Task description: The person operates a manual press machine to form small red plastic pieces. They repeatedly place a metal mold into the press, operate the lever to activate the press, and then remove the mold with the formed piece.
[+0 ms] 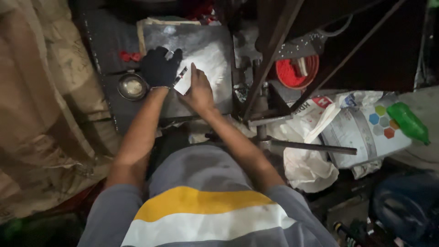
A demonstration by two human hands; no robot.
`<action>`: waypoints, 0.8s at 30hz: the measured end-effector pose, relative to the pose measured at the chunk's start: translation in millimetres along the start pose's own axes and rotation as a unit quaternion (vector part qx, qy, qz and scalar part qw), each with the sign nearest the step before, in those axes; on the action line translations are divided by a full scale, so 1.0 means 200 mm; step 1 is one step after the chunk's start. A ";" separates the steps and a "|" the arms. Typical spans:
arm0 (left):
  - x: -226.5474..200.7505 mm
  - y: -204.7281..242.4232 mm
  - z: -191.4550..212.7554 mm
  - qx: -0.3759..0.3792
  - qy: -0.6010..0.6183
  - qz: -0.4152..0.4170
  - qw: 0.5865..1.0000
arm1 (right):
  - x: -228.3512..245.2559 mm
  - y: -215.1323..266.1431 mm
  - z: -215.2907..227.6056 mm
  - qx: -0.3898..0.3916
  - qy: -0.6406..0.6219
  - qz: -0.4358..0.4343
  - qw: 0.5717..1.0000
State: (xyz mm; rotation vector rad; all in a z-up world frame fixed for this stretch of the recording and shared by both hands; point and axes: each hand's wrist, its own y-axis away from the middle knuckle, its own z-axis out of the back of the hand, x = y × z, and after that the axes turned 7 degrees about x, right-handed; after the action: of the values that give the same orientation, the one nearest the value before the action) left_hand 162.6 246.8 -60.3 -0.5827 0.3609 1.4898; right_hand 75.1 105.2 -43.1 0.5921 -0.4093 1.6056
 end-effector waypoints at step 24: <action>0.12 0.96 -0.14 0.188 0.337 0.109 0.916 | -0.51 0.39 -0.14 -0.147 -0.110 0.095 0.978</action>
State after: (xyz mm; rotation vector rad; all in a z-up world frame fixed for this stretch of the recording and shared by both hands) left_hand -23.3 247.2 -123.1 -0.7499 1.2573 1.3395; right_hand -0.2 30.8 -119.4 0.5171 -0.8750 1.6254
